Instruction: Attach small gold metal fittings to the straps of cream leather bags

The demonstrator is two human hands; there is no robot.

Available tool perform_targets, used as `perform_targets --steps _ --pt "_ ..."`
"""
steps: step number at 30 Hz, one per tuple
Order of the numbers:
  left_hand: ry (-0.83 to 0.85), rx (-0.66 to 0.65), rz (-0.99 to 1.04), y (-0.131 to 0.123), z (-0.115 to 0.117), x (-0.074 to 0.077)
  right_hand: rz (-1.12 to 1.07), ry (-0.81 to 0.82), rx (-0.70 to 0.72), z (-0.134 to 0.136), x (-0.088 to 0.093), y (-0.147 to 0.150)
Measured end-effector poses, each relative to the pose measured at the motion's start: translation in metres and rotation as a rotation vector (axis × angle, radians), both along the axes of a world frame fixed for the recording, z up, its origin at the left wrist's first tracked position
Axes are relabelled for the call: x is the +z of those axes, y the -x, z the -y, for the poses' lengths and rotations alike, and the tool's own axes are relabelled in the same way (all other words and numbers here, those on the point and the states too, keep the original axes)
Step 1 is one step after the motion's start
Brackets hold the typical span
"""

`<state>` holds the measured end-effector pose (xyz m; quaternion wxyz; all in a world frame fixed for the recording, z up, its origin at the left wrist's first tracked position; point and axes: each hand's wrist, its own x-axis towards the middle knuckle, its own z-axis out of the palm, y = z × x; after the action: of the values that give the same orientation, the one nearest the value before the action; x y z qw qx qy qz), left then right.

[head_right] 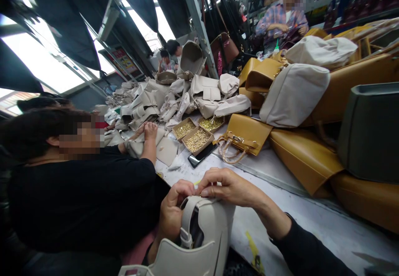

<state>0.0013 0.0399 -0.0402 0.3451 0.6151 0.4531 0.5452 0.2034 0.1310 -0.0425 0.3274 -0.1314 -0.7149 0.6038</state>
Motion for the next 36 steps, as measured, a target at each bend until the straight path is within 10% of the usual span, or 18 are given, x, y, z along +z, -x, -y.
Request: perform_targets --steps 15,30,36 --pt "0.036 -0.003 -0.032 -0.01 0.002 0.007 0.157 -0.368 -0.05 0.003 0.012 0.01" --pt "0.033 0.032 0.013 -0.009 -0.002 0.008 0.004 -0.122 -0.002 -0.001 0.001 -0.011" --pt "0.031 0.041 -0.002 -0.011 -0.002 0.01 0.037 -0.281 -0.092 0.007 0.003 -0.006"
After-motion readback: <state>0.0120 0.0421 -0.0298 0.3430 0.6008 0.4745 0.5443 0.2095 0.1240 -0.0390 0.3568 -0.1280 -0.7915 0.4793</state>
